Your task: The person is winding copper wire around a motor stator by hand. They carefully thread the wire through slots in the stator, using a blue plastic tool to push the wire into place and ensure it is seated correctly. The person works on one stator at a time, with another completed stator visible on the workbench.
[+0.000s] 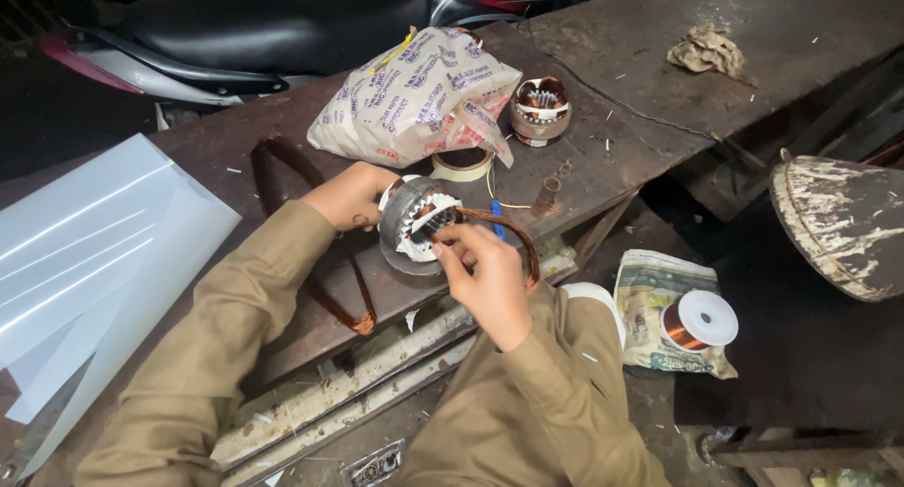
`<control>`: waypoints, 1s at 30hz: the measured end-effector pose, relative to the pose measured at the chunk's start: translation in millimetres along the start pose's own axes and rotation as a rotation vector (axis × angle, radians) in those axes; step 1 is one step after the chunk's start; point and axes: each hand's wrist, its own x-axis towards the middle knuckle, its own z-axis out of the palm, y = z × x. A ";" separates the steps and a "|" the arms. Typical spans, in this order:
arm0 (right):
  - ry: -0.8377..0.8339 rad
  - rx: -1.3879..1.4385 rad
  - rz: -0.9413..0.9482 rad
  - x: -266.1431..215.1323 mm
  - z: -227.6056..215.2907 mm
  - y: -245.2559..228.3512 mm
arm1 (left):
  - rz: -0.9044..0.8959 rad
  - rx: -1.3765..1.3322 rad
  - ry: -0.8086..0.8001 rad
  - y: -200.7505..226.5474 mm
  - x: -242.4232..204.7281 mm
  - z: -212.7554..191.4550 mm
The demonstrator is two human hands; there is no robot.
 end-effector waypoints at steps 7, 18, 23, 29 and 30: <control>-0.019 -0.143 -0.162 -14.8 -10.7 -13.3 | 0.104 0.232 -0.022 3.0 -2.7 -8.4; 0.029 -0.065 -0.158 -8.4 -12.0 -11.0 | 0.176 0.286 -0.028 8.1 -2.9 -15.3; -0.012 -0.168 -0.211 -12.5 -17.9 -10.9 | 0.006 0.035 -0.021 5.2 -10.2 -8.2; -0.030 -0.086 -0.176 -0.1 -17.8 -6.6 | 0.378 0.258 -0.020 -2.6 -3.8 -18.5; -0.023 -0.037 -0.167 -0.4 -16.6 -6.9 | 0.507 0.314 -0.008 -3.3 -2.6 -19.0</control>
